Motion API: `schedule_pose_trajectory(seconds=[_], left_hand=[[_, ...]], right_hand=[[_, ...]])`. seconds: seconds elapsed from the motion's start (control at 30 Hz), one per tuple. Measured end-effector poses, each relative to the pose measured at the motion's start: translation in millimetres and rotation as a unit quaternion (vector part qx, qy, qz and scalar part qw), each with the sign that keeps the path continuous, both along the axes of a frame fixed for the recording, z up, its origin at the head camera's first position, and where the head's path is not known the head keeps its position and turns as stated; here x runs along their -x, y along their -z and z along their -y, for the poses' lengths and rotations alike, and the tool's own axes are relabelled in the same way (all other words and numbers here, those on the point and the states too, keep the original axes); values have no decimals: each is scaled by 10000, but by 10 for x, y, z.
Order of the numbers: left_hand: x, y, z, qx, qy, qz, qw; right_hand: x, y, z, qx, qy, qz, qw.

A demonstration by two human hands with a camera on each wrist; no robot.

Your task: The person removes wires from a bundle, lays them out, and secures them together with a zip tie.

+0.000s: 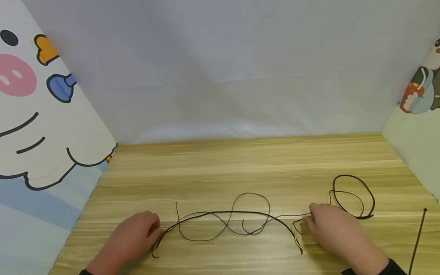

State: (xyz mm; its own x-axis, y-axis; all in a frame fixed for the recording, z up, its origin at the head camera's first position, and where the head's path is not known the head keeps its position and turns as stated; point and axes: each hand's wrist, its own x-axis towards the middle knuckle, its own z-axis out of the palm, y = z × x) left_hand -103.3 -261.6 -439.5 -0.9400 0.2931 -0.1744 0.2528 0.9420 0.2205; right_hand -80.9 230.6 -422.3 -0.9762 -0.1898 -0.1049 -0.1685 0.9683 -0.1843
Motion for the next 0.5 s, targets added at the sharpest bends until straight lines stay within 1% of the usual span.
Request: schedule_pose_trajectory(seconds=[0.07,0.17,0.27,0.4,0.5], left_hand=[[-10,7,0,23,-48,16,10000],[-22,6,6,199,-128,-87,9997],[-27,-22,-16,406,-254,-120,9988],[-27,-56,-140,390,-374,15,9985],[-26,-42,-246,465,-347,41,9983]], right_hand=[[-21,-11,28,33,-15,-181,9998],[-35,-34,61,79,-38,-404,9991],[-31,-61,83,57,-92,-435,9990],[-39,-65,94,-181,-255,-435,9986],[-54,-36,102,-317,-340,-506,9976]])
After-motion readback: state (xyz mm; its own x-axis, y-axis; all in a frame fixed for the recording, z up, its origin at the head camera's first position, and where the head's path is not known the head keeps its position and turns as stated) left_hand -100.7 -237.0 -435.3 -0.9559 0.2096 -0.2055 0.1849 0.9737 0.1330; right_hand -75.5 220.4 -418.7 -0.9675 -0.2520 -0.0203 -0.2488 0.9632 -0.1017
